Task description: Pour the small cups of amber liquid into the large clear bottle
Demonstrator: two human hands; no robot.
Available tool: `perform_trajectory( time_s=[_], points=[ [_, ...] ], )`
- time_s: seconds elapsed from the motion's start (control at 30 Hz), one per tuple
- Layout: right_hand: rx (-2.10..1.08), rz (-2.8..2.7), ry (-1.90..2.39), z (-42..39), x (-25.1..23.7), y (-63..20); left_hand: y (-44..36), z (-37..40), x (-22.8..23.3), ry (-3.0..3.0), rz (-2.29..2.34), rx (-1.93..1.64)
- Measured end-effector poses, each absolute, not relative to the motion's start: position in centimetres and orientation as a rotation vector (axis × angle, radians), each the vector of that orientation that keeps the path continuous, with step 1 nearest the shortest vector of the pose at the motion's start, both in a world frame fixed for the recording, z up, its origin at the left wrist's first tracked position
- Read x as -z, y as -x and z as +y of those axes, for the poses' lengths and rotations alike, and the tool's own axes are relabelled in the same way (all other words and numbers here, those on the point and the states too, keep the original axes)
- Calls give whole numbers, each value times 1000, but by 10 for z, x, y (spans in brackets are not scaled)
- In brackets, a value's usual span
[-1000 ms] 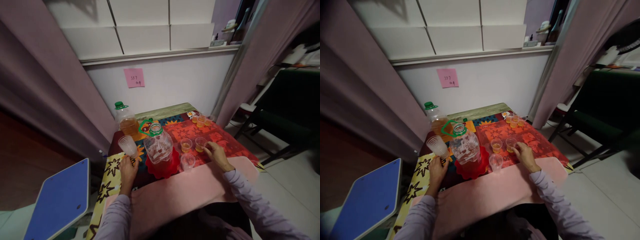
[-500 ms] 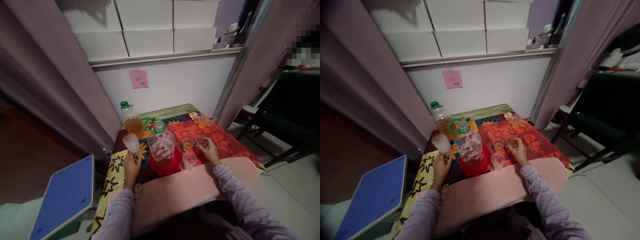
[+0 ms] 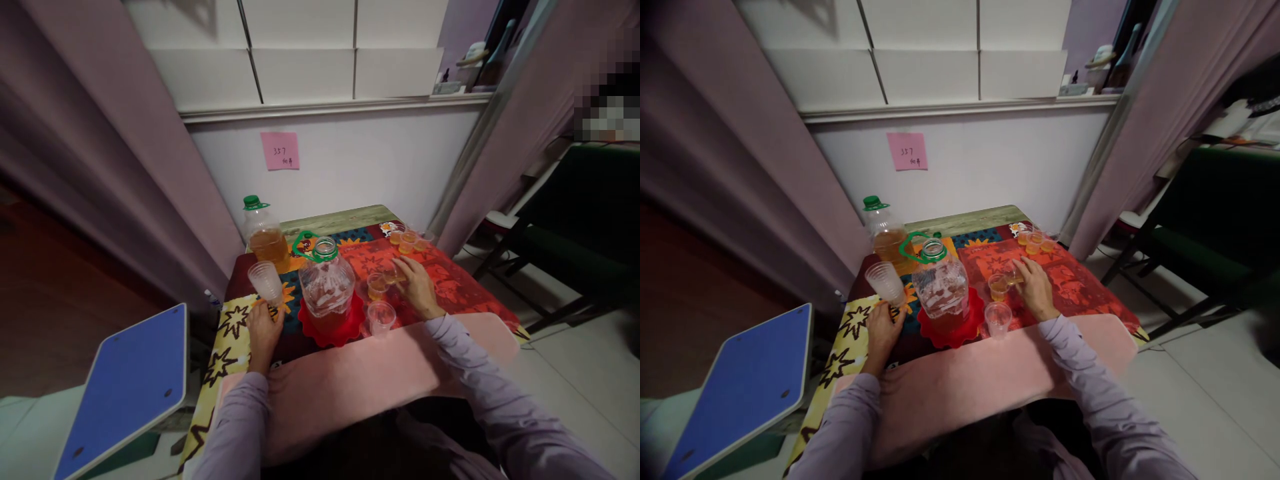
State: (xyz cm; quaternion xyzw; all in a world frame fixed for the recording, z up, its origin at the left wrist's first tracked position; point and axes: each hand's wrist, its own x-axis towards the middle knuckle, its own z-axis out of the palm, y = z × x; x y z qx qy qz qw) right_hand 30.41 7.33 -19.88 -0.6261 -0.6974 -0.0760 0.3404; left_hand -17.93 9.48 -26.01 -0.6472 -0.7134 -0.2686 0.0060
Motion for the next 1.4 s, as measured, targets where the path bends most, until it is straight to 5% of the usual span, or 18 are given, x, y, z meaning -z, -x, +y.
perform_trajectory(
  time_s=[0.63,0.93,1.4],
  points=[
    [271,-1927,1570,63,164,-285,176,93,256,2018,-2222,880],
    [-383,-1448,1296,-12,152,-248,176,93,257,2040,-2222,842],
    [-65,-1782,1300,-32,201,-233,179,95,260,2045,-2216,812]
  ],
)
